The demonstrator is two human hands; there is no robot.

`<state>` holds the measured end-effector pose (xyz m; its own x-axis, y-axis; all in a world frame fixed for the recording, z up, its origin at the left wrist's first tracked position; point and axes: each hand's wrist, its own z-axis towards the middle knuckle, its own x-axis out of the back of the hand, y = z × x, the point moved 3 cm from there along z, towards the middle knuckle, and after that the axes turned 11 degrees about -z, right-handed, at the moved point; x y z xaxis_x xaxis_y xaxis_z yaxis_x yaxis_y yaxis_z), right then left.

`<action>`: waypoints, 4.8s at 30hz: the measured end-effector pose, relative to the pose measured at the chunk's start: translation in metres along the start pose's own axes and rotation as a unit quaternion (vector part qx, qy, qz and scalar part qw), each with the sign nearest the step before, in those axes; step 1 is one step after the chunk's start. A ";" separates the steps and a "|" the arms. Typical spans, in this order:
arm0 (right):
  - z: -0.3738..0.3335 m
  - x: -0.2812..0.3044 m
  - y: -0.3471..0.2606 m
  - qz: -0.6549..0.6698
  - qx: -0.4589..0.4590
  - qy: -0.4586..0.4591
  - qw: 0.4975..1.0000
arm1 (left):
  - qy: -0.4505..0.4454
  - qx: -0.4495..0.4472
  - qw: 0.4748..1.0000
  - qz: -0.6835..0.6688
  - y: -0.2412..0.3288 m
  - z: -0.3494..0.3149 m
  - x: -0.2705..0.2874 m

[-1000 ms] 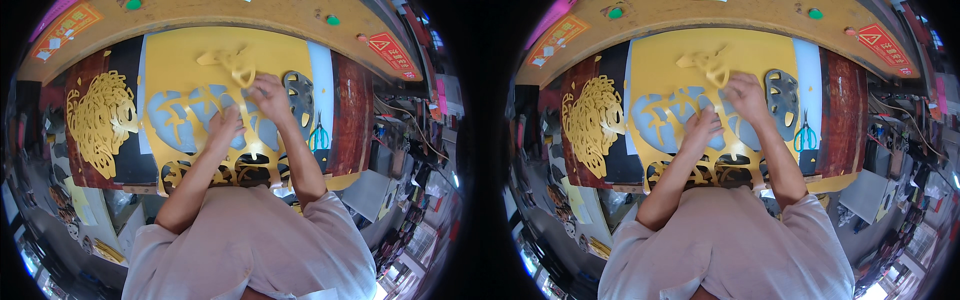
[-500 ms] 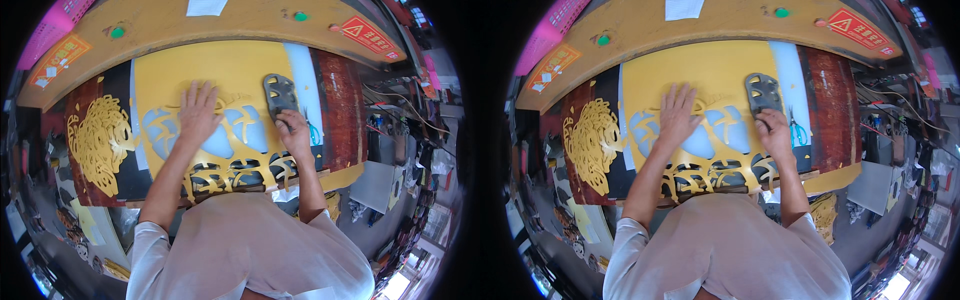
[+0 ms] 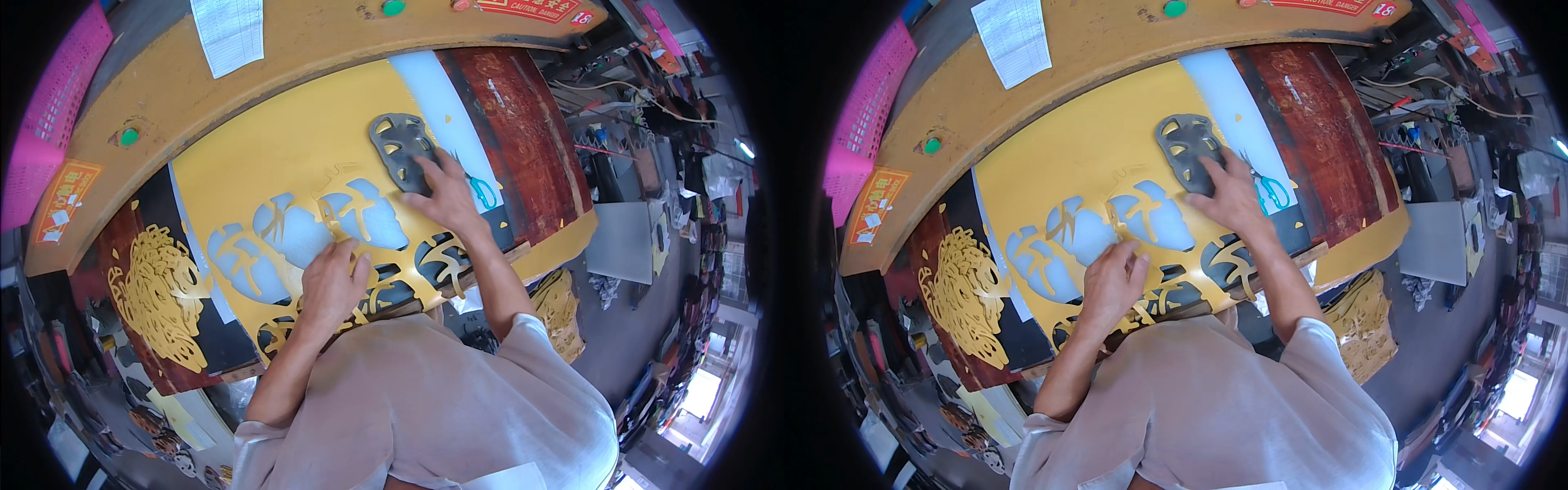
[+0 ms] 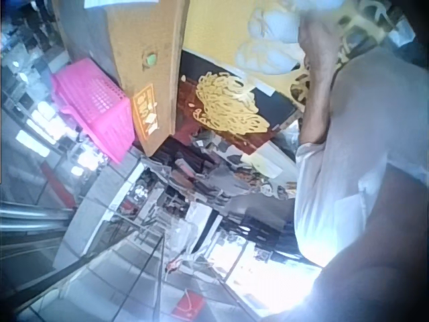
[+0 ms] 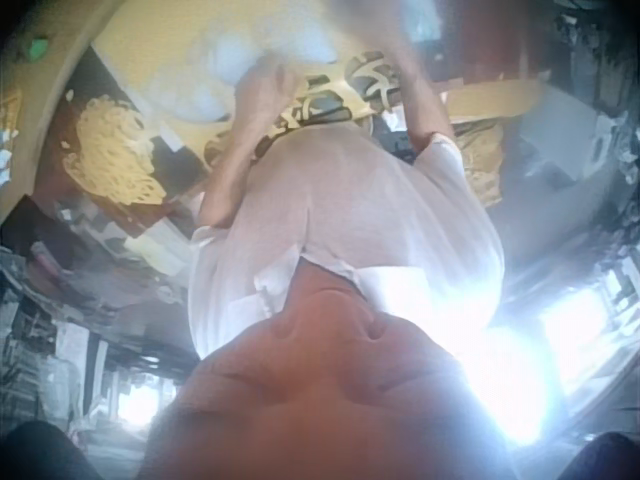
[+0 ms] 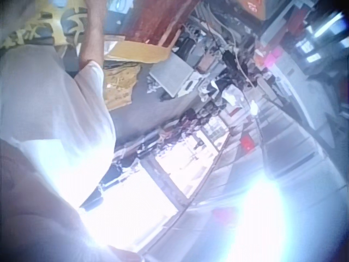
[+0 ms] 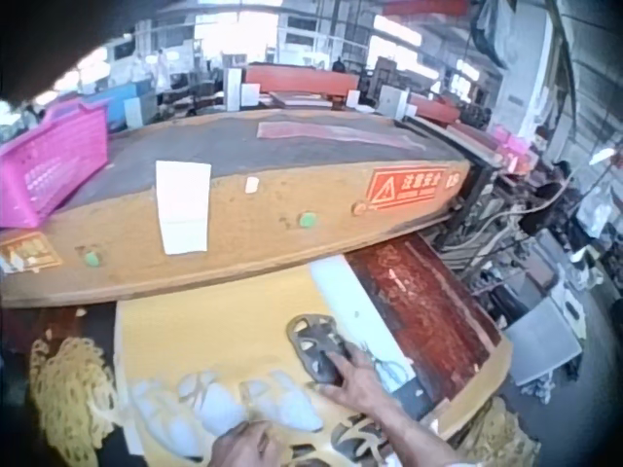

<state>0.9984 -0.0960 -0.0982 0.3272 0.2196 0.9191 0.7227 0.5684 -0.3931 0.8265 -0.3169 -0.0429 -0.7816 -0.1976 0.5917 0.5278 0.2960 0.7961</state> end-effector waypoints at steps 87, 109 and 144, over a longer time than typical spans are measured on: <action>-0.044 -0.008 0.104 0.101 -0.235 -0.058 0.965 | 0.306 0.269 0.866 -0.290 -0.246 -0.149 0.086; -0.024 0.048 0.114 -0.342 -0.031 -0.278 0.897 | 0.319 0.175 0.927 0.093 -0.196 -0.138 0.090; -0.122 0.040 0.178 0.920 -0.120 0.284 0.240 | 0.375 0.139 0.915 0.053 -0.232 -0.130 0.072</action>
<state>1.2145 -0.0830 -0.1349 0.2077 -0.2588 -0.9433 -0.9730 -0.1542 -0.1719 0.6906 -0.5217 -0.1687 -0.2283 -0.7084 0.6679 0.4012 0.5566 0.7275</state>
